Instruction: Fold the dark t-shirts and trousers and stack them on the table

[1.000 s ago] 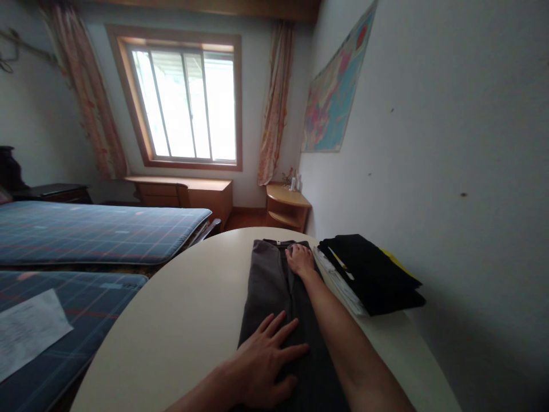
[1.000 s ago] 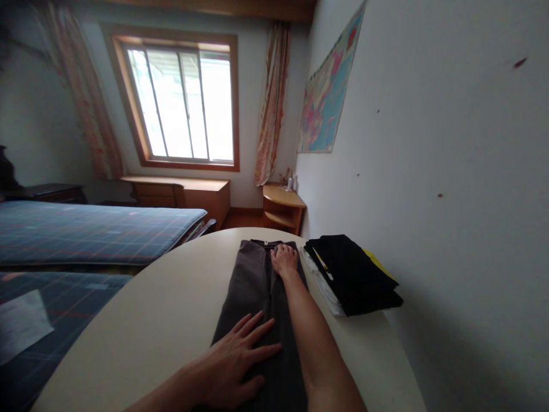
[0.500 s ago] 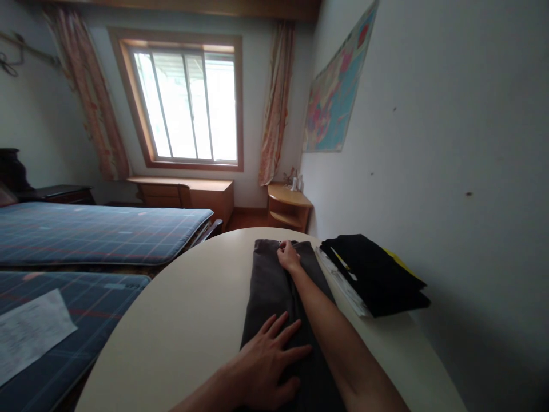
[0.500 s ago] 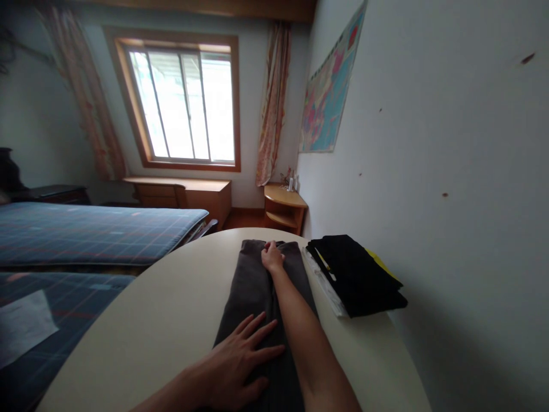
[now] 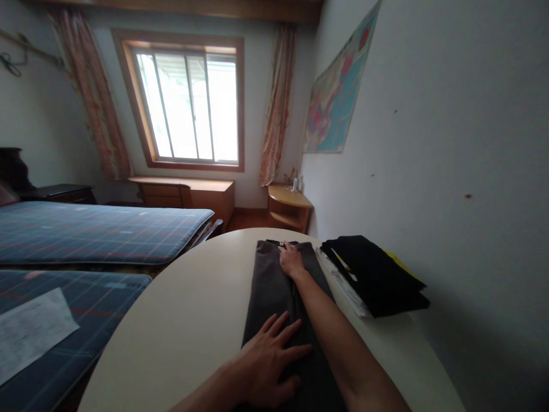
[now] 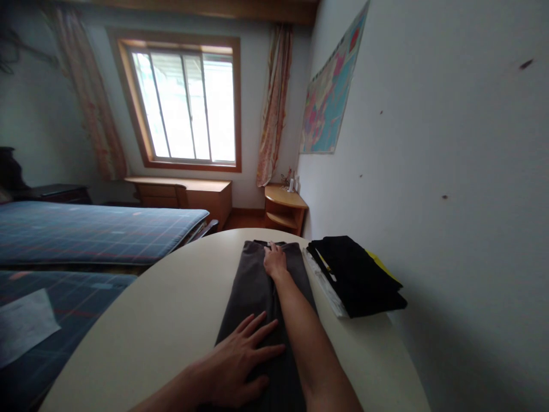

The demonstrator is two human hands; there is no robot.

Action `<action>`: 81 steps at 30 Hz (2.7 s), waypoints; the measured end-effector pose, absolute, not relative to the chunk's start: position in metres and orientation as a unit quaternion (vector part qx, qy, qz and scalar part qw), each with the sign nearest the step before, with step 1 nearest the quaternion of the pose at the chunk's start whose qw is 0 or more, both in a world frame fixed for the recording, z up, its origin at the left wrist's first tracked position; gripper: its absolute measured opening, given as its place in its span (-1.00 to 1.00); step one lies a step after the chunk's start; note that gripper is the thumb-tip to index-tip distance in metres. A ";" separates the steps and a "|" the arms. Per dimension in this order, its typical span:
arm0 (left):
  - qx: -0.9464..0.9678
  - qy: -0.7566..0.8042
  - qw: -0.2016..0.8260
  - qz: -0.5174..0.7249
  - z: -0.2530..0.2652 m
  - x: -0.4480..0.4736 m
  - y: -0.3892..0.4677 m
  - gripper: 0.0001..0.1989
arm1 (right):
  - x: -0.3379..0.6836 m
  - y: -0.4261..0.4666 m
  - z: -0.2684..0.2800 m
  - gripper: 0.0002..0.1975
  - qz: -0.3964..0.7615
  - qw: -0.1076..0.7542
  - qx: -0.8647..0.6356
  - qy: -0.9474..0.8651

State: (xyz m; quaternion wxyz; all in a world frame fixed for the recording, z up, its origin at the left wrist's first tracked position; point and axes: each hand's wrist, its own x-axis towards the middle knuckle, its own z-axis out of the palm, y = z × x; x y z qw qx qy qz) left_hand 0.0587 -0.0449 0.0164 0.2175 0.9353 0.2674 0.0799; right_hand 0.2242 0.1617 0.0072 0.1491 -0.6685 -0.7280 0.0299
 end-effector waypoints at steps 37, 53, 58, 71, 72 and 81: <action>0.882 0.441 0.113 0.126 -0.004 0.032 -0.025 -0.44 | 0.230 0.145 -0.015 -0.48 0.065 0.089 -0.650 -0.752; 0.896 0.418 0.109 0.106 -0.010 0.033 -0.026 -0.36 | 0.277 0.022 -0.016 -0.29 0.074 0.053 -0.668 -0.739; 0.898 0.417 0.091 0.109 -0.009 0.034 -0.028 -0.39 | 0.281 -0.034 -0.011 -0.23 0.091 0.036 -0.648 -0.756; 0.894 0.418 0.056 0.150 -0.019 0.044 -0.049 -0.55 | 0.282 -0.144 -0.008 -0.29 0.111 0.100 -0.590 -0.794; 0.895 0.418 0.059 0.146 -0.020 0.045 -0.054 -0.54 | 0.282 -0.145 -0.007 -0.33 0.109 0.115 -0.586 -0.795; 0.923 0.353 0.105 0.112 -0.025 0.031 -0.091 -0.28 | 0.275 -0.174 0.016 -0.42 0.181 0.122 -0.416 -0.883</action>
